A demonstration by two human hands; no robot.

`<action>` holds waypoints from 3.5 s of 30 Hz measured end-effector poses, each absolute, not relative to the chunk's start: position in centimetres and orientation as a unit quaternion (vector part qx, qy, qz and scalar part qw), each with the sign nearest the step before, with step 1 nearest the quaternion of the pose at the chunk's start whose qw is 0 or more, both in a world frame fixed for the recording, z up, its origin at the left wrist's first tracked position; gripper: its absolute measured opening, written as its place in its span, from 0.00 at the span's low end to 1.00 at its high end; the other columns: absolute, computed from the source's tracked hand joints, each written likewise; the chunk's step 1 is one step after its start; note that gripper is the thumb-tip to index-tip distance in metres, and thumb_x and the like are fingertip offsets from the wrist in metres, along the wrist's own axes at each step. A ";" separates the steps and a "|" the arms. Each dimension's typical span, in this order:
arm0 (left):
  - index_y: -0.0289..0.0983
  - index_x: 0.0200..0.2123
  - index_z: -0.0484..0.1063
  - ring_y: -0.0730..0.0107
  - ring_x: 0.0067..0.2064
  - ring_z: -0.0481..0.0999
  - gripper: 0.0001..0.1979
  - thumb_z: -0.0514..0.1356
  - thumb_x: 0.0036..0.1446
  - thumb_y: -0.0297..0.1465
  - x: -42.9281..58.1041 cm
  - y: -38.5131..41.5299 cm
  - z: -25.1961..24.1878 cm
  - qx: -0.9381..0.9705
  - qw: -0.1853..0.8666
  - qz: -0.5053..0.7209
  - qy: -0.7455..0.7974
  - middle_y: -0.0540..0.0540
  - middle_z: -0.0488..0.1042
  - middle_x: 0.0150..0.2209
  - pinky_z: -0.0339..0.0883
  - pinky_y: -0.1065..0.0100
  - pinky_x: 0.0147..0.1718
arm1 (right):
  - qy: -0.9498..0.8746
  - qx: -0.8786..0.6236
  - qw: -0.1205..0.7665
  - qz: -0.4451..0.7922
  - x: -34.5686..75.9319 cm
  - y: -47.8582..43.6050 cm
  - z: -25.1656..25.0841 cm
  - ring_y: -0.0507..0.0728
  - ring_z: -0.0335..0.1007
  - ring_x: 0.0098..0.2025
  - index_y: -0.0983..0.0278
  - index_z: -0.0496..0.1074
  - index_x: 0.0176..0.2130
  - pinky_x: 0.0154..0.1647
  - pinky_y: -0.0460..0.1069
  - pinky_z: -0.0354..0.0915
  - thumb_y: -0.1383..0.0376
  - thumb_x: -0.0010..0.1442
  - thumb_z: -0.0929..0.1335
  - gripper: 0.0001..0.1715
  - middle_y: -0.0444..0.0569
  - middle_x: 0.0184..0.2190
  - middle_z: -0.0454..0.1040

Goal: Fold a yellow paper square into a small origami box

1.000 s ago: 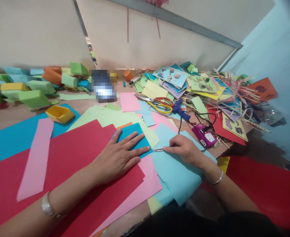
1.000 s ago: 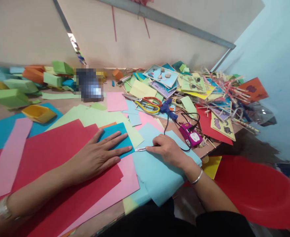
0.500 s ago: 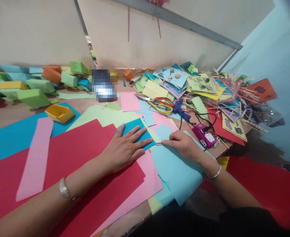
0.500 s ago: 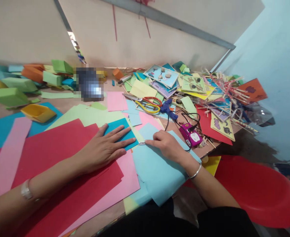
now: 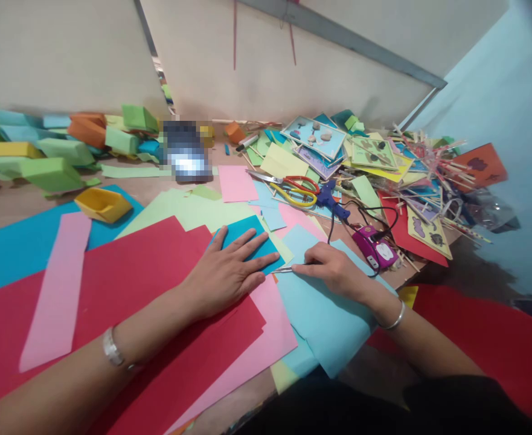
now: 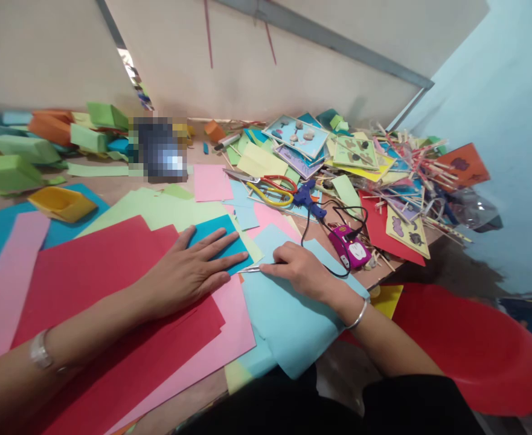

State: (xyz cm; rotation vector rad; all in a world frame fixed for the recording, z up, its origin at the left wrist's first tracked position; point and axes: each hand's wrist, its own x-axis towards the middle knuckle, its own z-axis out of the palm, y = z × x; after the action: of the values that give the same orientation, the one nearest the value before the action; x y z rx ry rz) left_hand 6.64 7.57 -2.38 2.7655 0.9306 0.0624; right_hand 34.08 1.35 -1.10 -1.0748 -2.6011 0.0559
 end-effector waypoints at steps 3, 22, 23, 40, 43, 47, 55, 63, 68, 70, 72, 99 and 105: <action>0.58 0.65 0.61 0.46 0.73 0.49 0.22 0.45 0.71 0.45 6.6 7.5 -2.7 0.943 0.116 0.028 0.312 0.48 0.50 0.73 0.34 0.34 0.65 | -0.915 -0.374 0.149 0.036 33.2 1.4 -0.8 0.55 0.65 0.37 0.60 0.76 0.51 0.38 0.50 0.66 0.64 0.73 0.60 0.18 0.49 0.35 0.71; 0.52 0.70 0.55 0.50 0.73 0.46 0.31 0.40 0.69 0.53 1.2 9.1 -2.2 0.957 0.086 0.009 0.276 0.49 0.50 0.73 0.28 0.44 0.68 | -0.916 -0.365 0.168 -0.008 34.0 2.6 -0.1 0.56 0.65 0.36 0.60 0.75 0.51 0.39 0.52 0.65 0.68 0.72 0.60 0.17 0.51 0.34 0.71; 0.52 0.70 0.54 0.50 0.74 0.46 0.31 0.39 0.69 0.53 1.6 9.2 -2.6 0.955 0.087 0.013 0.284 0.48 0.48 0.73 0.28 0.44 0.68 | -0.918 -0.362 0.164 -0.006 34.2 2.8 -0.2 0.56 0.66 0.36 0.60 0.75 0.51 0.39 0.52 0.65 0.68 0.72 0.60 0.17 0.50 0.34 0.71; 0.50 0.70 0.54 0.50 0.74 0.46 0.32 0.37 0.69 0.53 3.0 9.6 -2.9 0.958 0.082 0.035 0.273 0.46 0.47 0.73 0.24 0.43 0.67 | -0.919 -0.357 0.167 0.012 34.5 2.7 -1.5 0.54 0.66 0.36 0.59 0.76 0.50 0.37 0.49 0.66 0.66 0.72 0.62 0.15 0.48 0.34 0.70; 0.51 0.70 0.54 0.51 0.74 0.46 0.32 0.36 0.69 0.53 3.0 9.6 -3.0 0.957 0.082 0.036 0.275 0.46 0.47 0.73 0.24 0.44 0.67 | -0.923 -0.339 0.182 0.006 34.3 2.7 -1.4 0.54 0.66 0.36 0.60 0.76 0.50 0.36 0.48 0.66 0.66 0.72 0.61 0.15 0.48 0.34 0.70; 0.51 0.70 0.54 0.50 0.74 0.46 0.32 0.36 0.69 0.53 2.9 9.7 -3.1 0.958 0.080 0.040 0.273 0.46 0.47 0.73 0.25 0.43 0.67 | -0.929 -0.329 0.167 0.026 33.4 3.2 -1.3 0.54 0.64 0.36 0.59 0.75 0.50 0.38 0.49 0.65 0.67 0.72 0.62 0.15 0.47 0.34 0.70; 0.53 0.69 0.56 0.50 0.74 0.46 0.31 0.39 0.68 0.54 3.0 9.5 -3.0 0.952 0.078 0.046 0.292 0.47 0.49 0.74 0.28 0.42 0.67 | -0.934 -0.331 0.130 0.029 32.4 3.4 -0.1 0.54 0.63 0.35 0.60 0.77 0.50 0.36 0.49 0.61 0.66 0.72 0.61 0.16 0.47 0.32 0.70; 0.51 0.68 0.58 0.46 0.73 0.46 0.32 0.44 0.67 0.54 3.5 9.1 -3.2 0.941 0.041 0.070 0.328 0.44 0.49 0.74 0.34 0.41 0.68 | -0.926 -0.347 0.103 -0.105 31.5 2.4 3.6 0.56 0.62 0.37 0.57 0.77 0.47 0.36 0.51 0.57 0.65 0.72 0.63 0.13 0.49 0.33 0.71; 0.49 0.69 0.57 0.42 0.73 0.47 0.36 0.40 0.65 0.57 3.5 9.2 -3.0 0.941 0.063 0.045 0.331 0.41 0.48 0.74 0.40 0.38 0.66 | -0.941 -0.321 0.101 -0.032 31.5 2.5 2.3 0.54 0.61 0.33 0.61 0.76 0.50 0.34 0.49 0.59 0.68 0.73 0.58 0.19 0.48 0.31 0.71; 0.49 0.69 0.57 0.41 0.73 0.47 0.37 0.39 0.65 0.58 3.5 9.2 -2.9 0.942 0.068 0.042 0.326 0.42 0.48 0.74 0.41 0.38 0.66 | -0.940 -0.326 0.100 -0.004 31.5 2.5 1.2 0.54 0.62 0.33 0.63 0.77 0.49 0.34 0.49 0.61 0.67 0.73 0.58 0.19 0.49 0.31 0.71; 0.50 0.69 0.57 0.42 0.72 0.48 0.37 0.39 0.64 0.59 3.5 9.3 -2.9 0.942 0.072 0.043 0.325 0.43 0.49 0.74 0.41 0.38 0.66 | -0.937 -0.337 0.096 0.017 31.3 2.5 0.5 0.55 0.63 0.34 0.63 0.76 0.50 0.35 0.49 0.63 0.66 0.73 0.58 0.19 0.49 0.32 0.72; 0.53 0.68 0.58 0.46 0.73 0.49 0.28 0.44 0.69 0.51 3.5 9.3 -3.0 0.943 0.063 0.039 0.324 0.47 0.51 0.73 0.39 0.41 0.65 | -0.946 -0.281 0.136 0.086 30.6 2.8 -0.3 0.54 0.63 0.37 0.62 0.75 0.51 0.40 0.49 0.63 0.68 0.73 0.59 0.18 0.49 0.34 0.71; 0.51 0.68 0.58 0.44 0.73 0.49 0.29 0.44 0.69 0.51 3.5 9.3 -3.1 0.943 0.074 0.044 0.321 0.45 0.51 0.73 0.39 0.38 0.65 | -0.955 -0.274 0.093 0.060 29.0 3.0 0.1 0.55 0.62 0.36 0.64 0.77 0.48 0.39 0.50 0.61 0.65 0.74 0.58 0.19 0.49 0.34 0.72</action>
State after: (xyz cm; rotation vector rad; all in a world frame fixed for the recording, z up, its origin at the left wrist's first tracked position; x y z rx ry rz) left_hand 3.51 9.32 -3.10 2.8313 0.9639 0.1328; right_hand 28.98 2.99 0.11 -0.8132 -2.8359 0.1771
